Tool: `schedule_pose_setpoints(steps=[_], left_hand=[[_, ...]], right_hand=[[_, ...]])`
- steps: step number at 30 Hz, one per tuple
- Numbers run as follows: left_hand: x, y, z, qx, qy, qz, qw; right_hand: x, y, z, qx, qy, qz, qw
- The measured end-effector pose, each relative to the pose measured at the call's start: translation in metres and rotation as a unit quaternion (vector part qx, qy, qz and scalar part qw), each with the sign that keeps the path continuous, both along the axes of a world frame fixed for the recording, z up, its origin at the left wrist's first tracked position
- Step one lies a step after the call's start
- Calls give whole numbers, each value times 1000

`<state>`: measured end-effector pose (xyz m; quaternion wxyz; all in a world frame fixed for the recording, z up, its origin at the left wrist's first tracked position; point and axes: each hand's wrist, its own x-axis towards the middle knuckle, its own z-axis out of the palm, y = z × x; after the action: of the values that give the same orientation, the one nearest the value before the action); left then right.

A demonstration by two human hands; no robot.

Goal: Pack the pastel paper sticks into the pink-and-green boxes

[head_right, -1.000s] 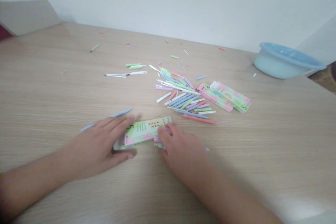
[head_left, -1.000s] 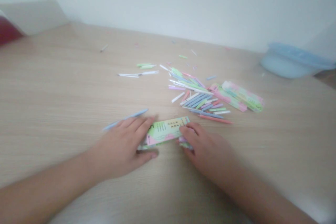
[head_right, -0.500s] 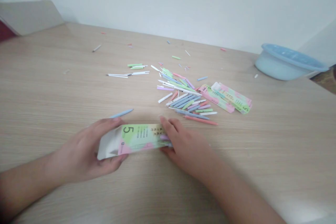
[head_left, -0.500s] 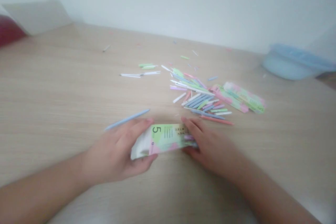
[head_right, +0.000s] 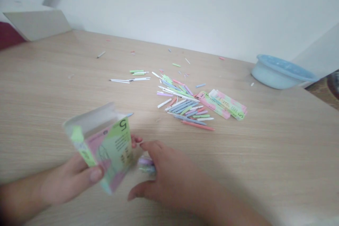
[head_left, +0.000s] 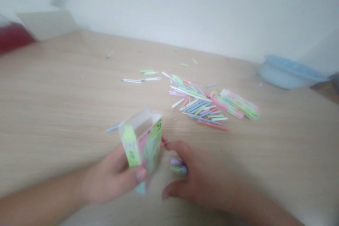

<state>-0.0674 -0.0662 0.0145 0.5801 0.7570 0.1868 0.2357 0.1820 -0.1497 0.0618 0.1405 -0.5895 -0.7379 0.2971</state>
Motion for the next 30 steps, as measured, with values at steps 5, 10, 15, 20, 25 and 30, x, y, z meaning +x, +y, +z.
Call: schedule_pose_setpoints(steps=[5,10,15,20,25,30], left_hand=[[8,12,6,-289,20,-29,957],[27,24,23,-197,201,9,959],[43,30,32,162,391,50,905],[58,18,27,326,403,62,853],[59,-9,7,418,361,120,825],[54,-14,-12,440,325,129,827]], right_hand=[[29,3,-12,-132,311,-102,935],[46,15,-21,39,580,-101,807],[51,23,-22,185,542,-227,788],[60,34,-36,109,575,-324,743],[64,46,-45,66,586,-342,732],[65,47,-45,36,603,-329,726]])
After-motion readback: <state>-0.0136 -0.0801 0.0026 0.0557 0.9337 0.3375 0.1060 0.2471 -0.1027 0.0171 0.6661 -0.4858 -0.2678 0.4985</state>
